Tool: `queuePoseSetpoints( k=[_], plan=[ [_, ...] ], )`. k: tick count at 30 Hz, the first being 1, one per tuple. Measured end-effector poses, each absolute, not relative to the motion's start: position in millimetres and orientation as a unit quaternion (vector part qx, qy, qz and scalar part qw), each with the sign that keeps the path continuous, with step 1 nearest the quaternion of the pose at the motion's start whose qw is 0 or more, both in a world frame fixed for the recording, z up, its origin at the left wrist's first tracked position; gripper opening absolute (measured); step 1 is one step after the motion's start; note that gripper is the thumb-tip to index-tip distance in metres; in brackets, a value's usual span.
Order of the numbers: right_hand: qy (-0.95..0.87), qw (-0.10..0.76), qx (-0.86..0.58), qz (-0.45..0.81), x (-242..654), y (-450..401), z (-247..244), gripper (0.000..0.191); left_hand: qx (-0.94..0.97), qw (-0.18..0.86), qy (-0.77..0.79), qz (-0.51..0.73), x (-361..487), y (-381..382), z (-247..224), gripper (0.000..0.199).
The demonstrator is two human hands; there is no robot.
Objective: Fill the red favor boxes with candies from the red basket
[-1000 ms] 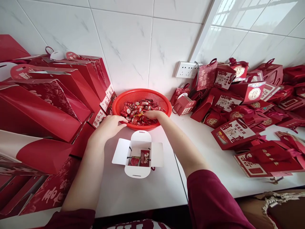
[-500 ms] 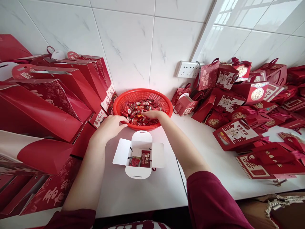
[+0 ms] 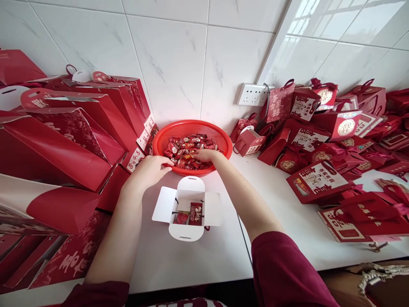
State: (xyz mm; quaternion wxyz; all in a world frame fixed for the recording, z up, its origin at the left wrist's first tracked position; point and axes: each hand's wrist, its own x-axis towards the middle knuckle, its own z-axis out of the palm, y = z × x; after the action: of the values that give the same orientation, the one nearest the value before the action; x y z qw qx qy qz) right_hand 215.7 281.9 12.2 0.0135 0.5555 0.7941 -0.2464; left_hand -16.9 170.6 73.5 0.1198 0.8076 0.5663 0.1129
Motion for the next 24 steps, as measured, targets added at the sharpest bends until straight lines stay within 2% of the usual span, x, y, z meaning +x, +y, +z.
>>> queuePoseSetpoints(
  k=[5,7,9,14,17,19,22,24],
  plan=[
    [0.783,0.041,0.565,-0.257,214,276,16,0.074,0.806,0.119,0.568,0.115,-17,170,73,0.026],
    [0.79,0.05,0.553,-0.259,213,272,19,0.079,0.808,0.117,0.566,0.116,-18,170,72,0.026],
    [0.8,0.058,0.537,-0.26,212,269,21,0.072,0.809,0.116,0.565,0.116,-18,170,72,0.026],
    [0.814,0.06,0.524,-0.245,212,272,15,0.033,0.809,0.117,0.563,0.117,-18,169,72,0.028],
    [0.816,0.036,0.53,-0.228,214,273,15,0.021,0.808,0.118,0.566,0.114,-17,169,73,0.027],
    [0.821,-0.003,0.53,-0.214,216,271,20,0.021,0.806,0.119,0.568,0.112,-18,170,73,0.027],
    [0.821,-0.074,0.534,-0.186,218,258,29,0.03,0.806,0.119,0.569,0.114,-19,170,72,0.027],
    [0.819,-0.16,0.521,-0.182,218,244,33,0.034,0.805,0.118,0.569,0.116,-20,171,70,0.026]
  ],
)
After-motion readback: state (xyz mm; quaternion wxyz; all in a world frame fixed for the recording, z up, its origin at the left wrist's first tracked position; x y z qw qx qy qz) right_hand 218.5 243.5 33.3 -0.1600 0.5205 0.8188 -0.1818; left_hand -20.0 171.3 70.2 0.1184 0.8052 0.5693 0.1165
